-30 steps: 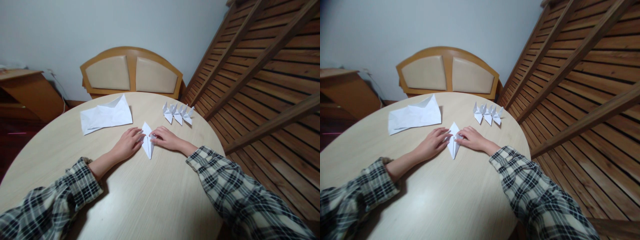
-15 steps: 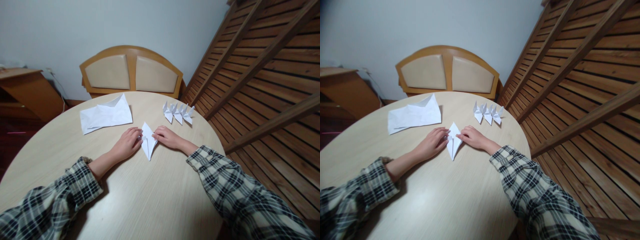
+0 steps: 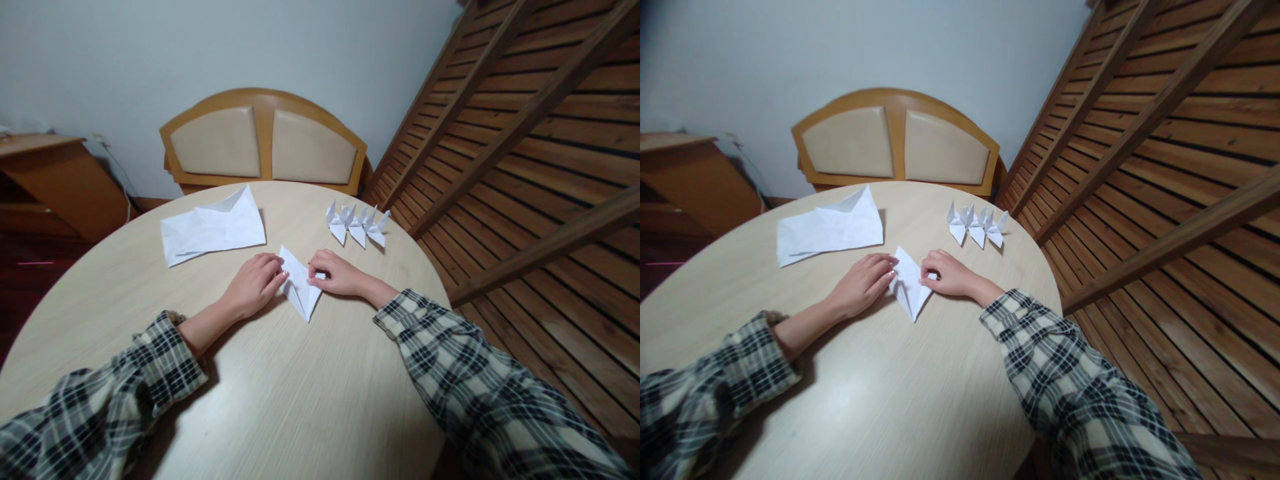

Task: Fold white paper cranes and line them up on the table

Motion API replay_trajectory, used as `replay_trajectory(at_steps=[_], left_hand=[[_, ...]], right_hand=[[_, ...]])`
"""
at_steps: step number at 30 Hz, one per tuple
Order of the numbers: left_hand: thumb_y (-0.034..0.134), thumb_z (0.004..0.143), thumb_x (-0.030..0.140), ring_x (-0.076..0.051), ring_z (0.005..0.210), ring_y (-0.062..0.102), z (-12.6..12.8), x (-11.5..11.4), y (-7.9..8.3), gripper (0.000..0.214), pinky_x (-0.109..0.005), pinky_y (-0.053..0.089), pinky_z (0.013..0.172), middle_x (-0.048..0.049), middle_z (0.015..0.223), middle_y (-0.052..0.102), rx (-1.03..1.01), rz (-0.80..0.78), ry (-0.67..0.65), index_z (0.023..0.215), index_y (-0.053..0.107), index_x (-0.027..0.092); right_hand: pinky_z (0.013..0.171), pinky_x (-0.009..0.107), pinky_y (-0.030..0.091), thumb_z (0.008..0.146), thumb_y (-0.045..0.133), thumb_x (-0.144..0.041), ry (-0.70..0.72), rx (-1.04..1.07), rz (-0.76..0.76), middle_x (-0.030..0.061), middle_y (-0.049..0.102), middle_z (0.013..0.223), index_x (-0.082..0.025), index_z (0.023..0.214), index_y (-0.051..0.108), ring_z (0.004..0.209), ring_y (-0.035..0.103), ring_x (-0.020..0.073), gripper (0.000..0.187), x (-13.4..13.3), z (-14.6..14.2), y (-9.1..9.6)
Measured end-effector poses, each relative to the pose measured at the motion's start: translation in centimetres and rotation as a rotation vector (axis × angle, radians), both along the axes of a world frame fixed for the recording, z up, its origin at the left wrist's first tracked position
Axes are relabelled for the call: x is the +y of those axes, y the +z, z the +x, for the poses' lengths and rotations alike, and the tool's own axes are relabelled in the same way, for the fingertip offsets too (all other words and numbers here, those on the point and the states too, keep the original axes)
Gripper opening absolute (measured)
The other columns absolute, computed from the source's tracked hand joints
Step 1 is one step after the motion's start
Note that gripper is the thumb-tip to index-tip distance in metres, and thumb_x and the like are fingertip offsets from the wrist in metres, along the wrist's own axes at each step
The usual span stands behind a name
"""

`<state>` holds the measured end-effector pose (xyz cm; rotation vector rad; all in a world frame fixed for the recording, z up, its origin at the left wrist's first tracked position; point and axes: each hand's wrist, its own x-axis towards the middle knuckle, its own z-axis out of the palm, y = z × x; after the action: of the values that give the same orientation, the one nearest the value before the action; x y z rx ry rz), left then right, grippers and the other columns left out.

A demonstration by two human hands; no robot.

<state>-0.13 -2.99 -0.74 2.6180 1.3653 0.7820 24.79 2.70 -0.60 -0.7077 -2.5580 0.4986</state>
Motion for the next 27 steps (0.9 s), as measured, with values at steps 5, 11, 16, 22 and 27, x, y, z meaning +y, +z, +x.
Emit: replay_trajectory(at_steps=[5, 11, 16, 22, 27], left_hand=[[0.028, 0.103, 0.041, -0.030, 0.108, 0.058, -0.1, 0.0, 0.4, 0.050, -0.051, 0.046, 0.098, -0.0151, 0.114, 0.066, -0.017, 0.003, -0.003, 0.091, 0.069, 0.014], [0.050, 0.094, 0.043, -0.028, 0.103, 0.060, 0.1, -0.2, 0.7, 0.036, -0.048, 0.048, 0.095, -0.0125, 0.110, 0.067, -0.054, -0.012, -0.033, 0.074, 0.064, 0.017], [0.051, 0.086, 0.023, -0.028, 0.116, 0.056, 0.1, -0.8, 1.2, 0.021, -0.048, 0.044, 0.103, -0.0111, 0.120, 0.065, -0.075, 0.006, -0.267, 0.098, 0.067, 0.018], [0.050, 0.075, 0.012, -0.028, 0.118, 0.056, 0.1, -1.0, 1.3, 0.038, -0.048, 0.044, 0.104, -0.0085, 0.117, 0.067, 0.004, -0.048, -0.424, 0.108, 0.066, 0.021], [0.050, 0.085, 0.017, -0.027, 0.111, 0.060, 0.2, -0.9, 1.3, 0.028, -0.046, 0.047, 0.100, -0.0102, 0.111, 0.068, 0.008, -0.047, -0.433, 0.106, 0.067, 0.019]], right_hand=[[0.086, 0.035, 0.040, 0.088, 0.066, -0.032, -0.001, -0.022, -0.007, 0.0039, 0.055, 0.087, -0.019, 0.081, 0.060, 0.089, 0.051, 0.0199, 0.015, 0.1, 0.1, 0.0], [0.085, 0.034, 0.040, 0.088, 0.067, -0.032, -0.001, -0.020, -0.024, 0.0039, 0.055, 0.087, -0.019, 0.080, 0.060, 0.090, 0.050, 0.0199, 0.017, 0.1, 0.2, 0.1], [0.085, 0.034, 0.040, 0.088, 0.068, -0.032, 0.011, -0.015, -0.016, 0.0041, 0.055, 0.087, -0.019, 0.081, 0.061, 0.090, 0.051, 0.0203, 0.017, 0.2, 0.1, -0.1], [0.086, 0.035, 0.040, 0.089, 0.067, -0.035, -0.002, -0.031, -0.016, 0.0037, 0.055, 0.087, -0.019, 0.081, 0.060, 0.090, 0.051, 0.0204, 0.018, 0.1, 0.1, 0.0], [0.085, 0.035, 0.040, 0.090, 0.066, -0.035, 0.011, -0.032, -0.015, 0.0039, 0.056, 0.086, -0.019, 0.082, 0.060, 0.088, 0.050, 0.0200, 0.019, 0.1, 0.1, 0.1]])
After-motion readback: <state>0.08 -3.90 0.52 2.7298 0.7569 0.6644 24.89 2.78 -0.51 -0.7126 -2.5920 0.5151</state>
